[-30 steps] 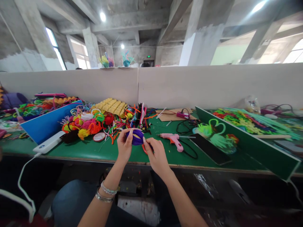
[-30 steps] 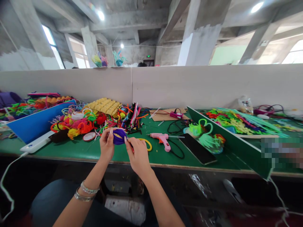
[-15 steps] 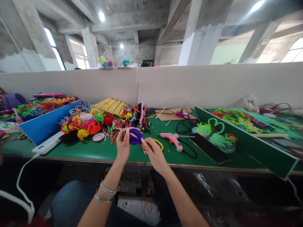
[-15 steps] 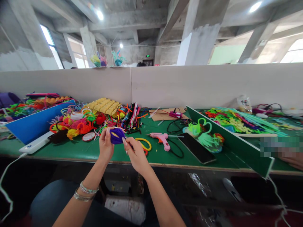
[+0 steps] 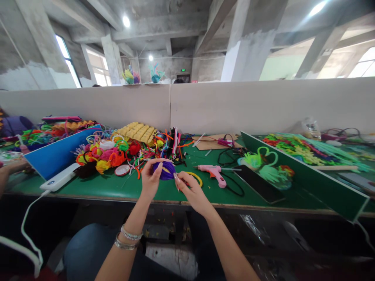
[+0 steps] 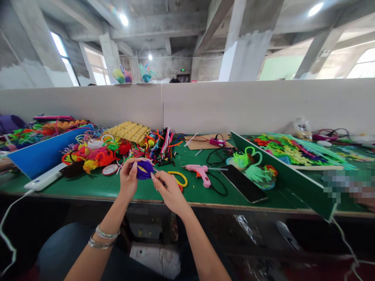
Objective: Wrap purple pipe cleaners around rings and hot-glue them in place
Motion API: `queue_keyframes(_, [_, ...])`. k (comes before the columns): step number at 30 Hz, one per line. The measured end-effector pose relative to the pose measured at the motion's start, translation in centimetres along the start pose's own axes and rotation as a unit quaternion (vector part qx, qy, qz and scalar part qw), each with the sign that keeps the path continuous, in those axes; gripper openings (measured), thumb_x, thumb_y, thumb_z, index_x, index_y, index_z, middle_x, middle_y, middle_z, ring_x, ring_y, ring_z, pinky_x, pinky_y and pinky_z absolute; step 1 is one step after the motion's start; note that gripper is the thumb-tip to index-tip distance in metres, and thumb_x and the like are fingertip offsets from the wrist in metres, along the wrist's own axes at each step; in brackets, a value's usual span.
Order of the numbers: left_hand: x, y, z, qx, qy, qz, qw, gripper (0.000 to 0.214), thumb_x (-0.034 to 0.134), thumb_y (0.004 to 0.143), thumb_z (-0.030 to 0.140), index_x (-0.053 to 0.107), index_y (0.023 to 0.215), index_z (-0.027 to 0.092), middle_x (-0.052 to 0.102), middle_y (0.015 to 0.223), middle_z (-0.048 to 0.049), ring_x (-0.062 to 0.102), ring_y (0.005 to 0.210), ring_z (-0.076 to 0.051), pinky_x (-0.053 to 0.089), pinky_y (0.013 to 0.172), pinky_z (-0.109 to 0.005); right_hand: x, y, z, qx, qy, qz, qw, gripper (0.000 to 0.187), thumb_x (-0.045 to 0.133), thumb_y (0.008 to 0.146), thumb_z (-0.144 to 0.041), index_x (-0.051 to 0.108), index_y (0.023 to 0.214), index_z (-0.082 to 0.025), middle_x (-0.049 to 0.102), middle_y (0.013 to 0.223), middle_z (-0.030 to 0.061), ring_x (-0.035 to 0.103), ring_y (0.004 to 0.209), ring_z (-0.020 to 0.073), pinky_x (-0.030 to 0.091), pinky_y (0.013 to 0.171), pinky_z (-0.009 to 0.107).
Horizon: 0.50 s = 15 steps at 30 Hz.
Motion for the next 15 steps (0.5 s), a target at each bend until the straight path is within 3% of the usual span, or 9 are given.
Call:
queue_keyframes(8, [-0.2,0.1,0.9,0.051,-0.021,-0.092,0.994,0.029,0.074,0.063,0.029,0.064,0.089,0.019,0.069,0.085,-0.0035,0.066,0.084,-0.021,0.053,0.078,-0.034,-1.1,-0.2,0.1,0.014,-0.019,-0.049,0.998,0.029,0.035,0.092,-0.038,0.042,0.071,-0.019,0.044,0.069,-0.0019,0.040,0.067,0.0104,0.035,0.065,0.022])
queue_keyframes(15, [-0.3,0.1,0.5,0.055,-0.062,-0.106,0.991,0.042,0.077,0.060,0.029,0.062,0.099,0.023,0.069,0.092,-0.0029,0.067,0.084,-0.021,0.054,0.074,-0.034,-1.3,-0.1,0.4,0.013,0.014,-0.067,0.998,0.028,0.035,0.092,-0.039,0.043,0.073,-0.019,0.044,0.070,-0.0024,0.040,0.065,0.0095,0.034,0.064,0.022])
Point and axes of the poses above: each hand's wrist, its own y-axis towards the middle knuckle, its own x-axis out of the palm, z = x × y, the point moved 1 cm from there along y, towards the middle knuckle
